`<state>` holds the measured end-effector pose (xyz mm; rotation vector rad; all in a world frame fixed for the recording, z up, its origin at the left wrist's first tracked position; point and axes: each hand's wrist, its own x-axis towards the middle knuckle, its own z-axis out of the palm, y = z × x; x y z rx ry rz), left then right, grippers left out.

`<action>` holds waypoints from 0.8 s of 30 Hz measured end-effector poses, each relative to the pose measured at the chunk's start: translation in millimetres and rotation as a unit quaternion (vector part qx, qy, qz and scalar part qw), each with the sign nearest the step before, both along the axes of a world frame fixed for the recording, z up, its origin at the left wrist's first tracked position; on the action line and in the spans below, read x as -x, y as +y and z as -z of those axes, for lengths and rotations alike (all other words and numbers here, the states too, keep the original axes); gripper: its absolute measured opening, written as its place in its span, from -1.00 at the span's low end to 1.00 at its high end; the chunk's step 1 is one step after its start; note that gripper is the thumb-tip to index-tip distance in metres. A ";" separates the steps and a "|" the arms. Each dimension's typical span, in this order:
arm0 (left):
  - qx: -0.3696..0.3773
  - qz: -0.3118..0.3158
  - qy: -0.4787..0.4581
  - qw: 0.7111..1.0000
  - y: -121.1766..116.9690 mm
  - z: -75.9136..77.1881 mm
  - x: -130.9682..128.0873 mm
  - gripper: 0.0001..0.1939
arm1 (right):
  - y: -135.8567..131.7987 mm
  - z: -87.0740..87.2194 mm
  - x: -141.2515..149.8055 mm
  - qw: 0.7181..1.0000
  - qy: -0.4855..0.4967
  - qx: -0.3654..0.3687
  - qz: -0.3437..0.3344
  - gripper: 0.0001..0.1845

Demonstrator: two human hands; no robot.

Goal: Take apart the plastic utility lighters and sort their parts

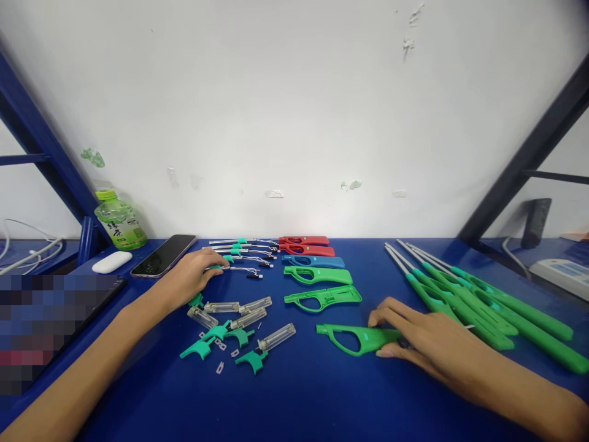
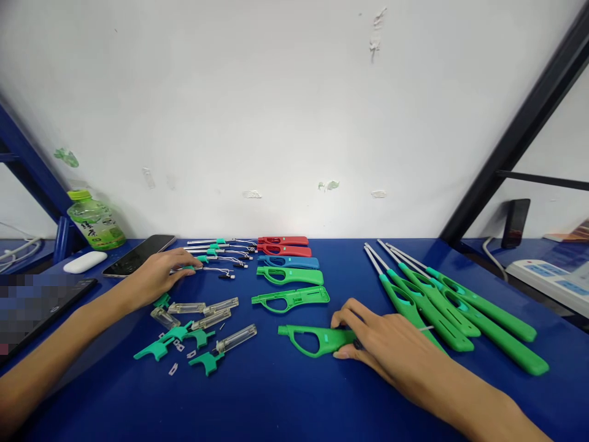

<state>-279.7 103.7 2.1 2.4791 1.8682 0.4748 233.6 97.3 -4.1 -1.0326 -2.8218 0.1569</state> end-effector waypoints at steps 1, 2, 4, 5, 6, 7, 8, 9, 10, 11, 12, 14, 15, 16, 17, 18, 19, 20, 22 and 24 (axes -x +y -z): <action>0.000 0.002 0.000 1.000 0.1 0.4 0.3 -0.70 | -1.3 1.6 1.7 1.000 -0.004 -0.008 -0.006 -0.77; 0.000 0.004 0.000 1.000 0.0 0.7 0.3 -0.70 | -2.6 3.2 3.3 1.000 -0.006 -0.023 -0.013 -0.79; -0.002 0.007 -0.001 1.000 -0.7 1.1 -0.1 -0.70 | -4.5 7.0 5.4 0.997 -0.008 -0.075 -0.028 -0.80; -0.004 0.008 -0.002 1.000 -1.1 1.3 -0.4 -0.70 | -4.7 9.0 5.9 0.993 -0.010 -0.106 -0.041 -0.80; -0.007 0.009 -0.003 1.000 -1.5 1.5 -0.7 -0.70 | -4.2 11.1 5.8 0.989 -0.012 -0.136 -0.056 -0.79; -0.009 0.009 -0.004 1.000 -1.8 1.8 -1.1 -0.70 | -3.3 13.1 5.5 0.984 -0.016 -0.160 -0.070 -0.78; -0.012 0.009 -0.005 1.000 -1.9 2.1 -1.3 -0.70 | -2.2 14.9 4.9 0.980 -0.019 -0.179 -0.081 -0.77; -0.014 0.009 -0.005 1.000 -2.0 2.4 -1.6 -0.70 | -1.2 16.4 4.3 0.977 -0.023 -0.192 -0.091 -0.77; -0.015 0.009 -0.006 1.000 -2.0 2.8 -1.8 -0.70 | -0.8 17.5 3.9 0.974 -0.025 -0.201 -0.096 -0.77; -0.016 0.009 -0.006 1.000 -1.9 3.3 -1.9 -0.70 | -1.0 18.1 3.8 0.973 -0.026 -0.209 -0.096 -0.76; -0.017 0.008 -0.006 1.000 -1.8 3.7 -2.0 -0.70 | -2.2 18.3 4.3 0.970 -0.029 -0.221 -0.097 -0.74; -0.018 0.006 -0.004 1.000 -1.7 4.3 -2.2 -0.70 | -6.9 17.1 6.6 0.957 -0.043 -0.268 -0.107 -0.70; -0.018 0.005 -0.003 1.000 -1.7 4.5 -2.4 -0.70 | -10.1 15.9 8.4 0.947 -0.054 -0.295 -0.113 -0.67; -0.018 0.003 -0.002 1.000 -1.8 4.7 -2.6 -0.71 | -13.4 14.7 10.3 0.937 -0.064 -0.322 -0.118 -0.66; -0.018 0.002 0.000 1.000 -1.9 4.9 -2.8 -0.71 | -16.4 13.4 12.1 0.928 -0.072 -0.345 -0.123 -0.65; -0.018 0.000 0.002 1.000 -2.0 5.1 -3.0 -0.71 | -18.8 12.3 13.6 0.921 -0.076 -0.361 -0.126 -0.64; -0.018 -0.002 0.003 1.000 -2.0 5.4 -3.2 -0.70 | -20.4 11.6 14.7 0.918 -0.075 -0.367 -0.128 -0.63; -0.019 -0.004 0.004 1.000 -1.9 5.8 -3.5 -0.70 | -21.3 11.2 15.3 0.917 -0.072 -0.371 -0.128 -0.62; -0.020 -0.007 0.005 1.000 -1.6 7.1 -3.8 -0.70 | -21.0 11.4 15.6 0.916 -0.068 -0.373 -0.129 -0.59; -0.022 -0.010 0.004 1.000 -1.1 9.0 -3.8 -0.71 | -19.3 12.0 15.6 0.920 -0.070 -0.362 -0.130 -0.57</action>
